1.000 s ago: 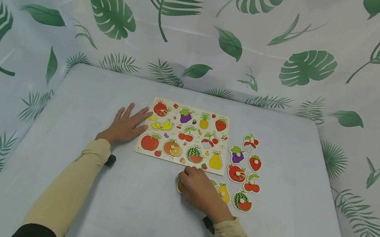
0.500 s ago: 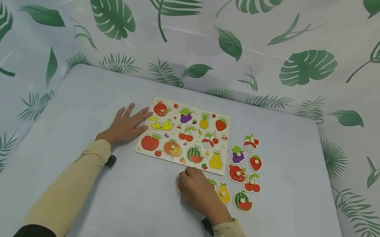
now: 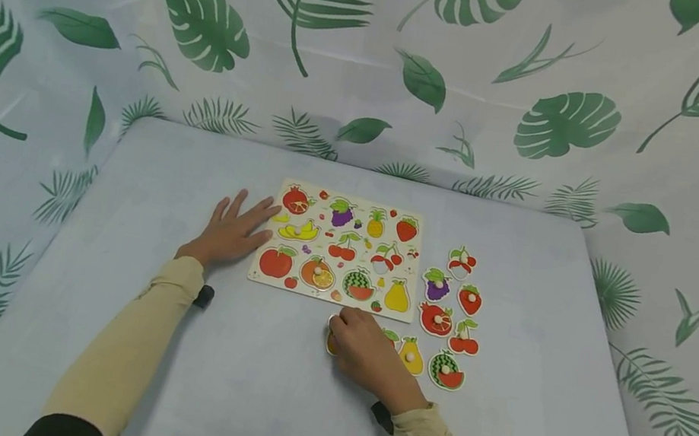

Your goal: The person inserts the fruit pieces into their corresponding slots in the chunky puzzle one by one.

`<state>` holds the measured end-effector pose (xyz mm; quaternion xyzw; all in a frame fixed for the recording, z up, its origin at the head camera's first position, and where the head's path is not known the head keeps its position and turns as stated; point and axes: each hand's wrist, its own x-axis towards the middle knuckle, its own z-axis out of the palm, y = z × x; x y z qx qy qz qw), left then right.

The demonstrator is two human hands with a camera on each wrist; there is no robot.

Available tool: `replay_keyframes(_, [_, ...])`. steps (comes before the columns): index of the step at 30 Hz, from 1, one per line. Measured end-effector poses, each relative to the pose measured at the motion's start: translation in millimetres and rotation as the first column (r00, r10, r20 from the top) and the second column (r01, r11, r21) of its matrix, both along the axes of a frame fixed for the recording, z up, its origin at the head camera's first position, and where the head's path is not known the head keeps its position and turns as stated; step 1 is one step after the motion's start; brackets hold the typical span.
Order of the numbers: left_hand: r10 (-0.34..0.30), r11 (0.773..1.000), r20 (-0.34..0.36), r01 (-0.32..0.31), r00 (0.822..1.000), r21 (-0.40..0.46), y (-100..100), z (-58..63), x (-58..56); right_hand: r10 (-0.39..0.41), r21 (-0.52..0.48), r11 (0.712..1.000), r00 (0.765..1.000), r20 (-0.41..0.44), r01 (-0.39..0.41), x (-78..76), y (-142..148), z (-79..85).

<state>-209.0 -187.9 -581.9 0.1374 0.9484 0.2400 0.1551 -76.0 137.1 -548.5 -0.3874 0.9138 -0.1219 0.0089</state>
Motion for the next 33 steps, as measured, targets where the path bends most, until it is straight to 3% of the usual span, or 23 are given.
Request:
replay_keyframes(7, [0.018, 1.0, 0.012, -0.018, 1.0, 0.001, -1, -2.8, -2.0, 0.002, -0.014, 1.0, 1.0, -0.017, -0.002, -7.8, -1, 9.3])
replay_keyframes(14, [0.019, 1.0, 0.022, -0.019, 1.0, -0.008, 0, -2.3, -2.7, 0.008, -0.047, 0.999, 1.0, -0.017, -0.009, -29.4, 4, 31.6])
replay_keyframes(23, [0.019, 1.0, 0.029, -0.019, 0.999, -0.013, 2, 1.0, -2.3, -0.026, -0.067, 0.997, 1.0, 0.01, 0.027, -75.8, 11, 69.5])
replay_keyframes(29, [0.018, 1.0, 0.035, -0.018, 0.999, -0.015, 2, -2.4, -3.9, -0.018, -0.091, 0.996, 0.998, 0.058, 0.023, -112.5, 18, 75.8])
replay_keyframes(33, [0.021, 1.0, 0.035, -0.02, 0.999, -0.019, 1, -2.7, -4.7, -0.051, -0.089, 0.994, 0.991, 0.126, 0.063, -137.5, 20, 77.0])
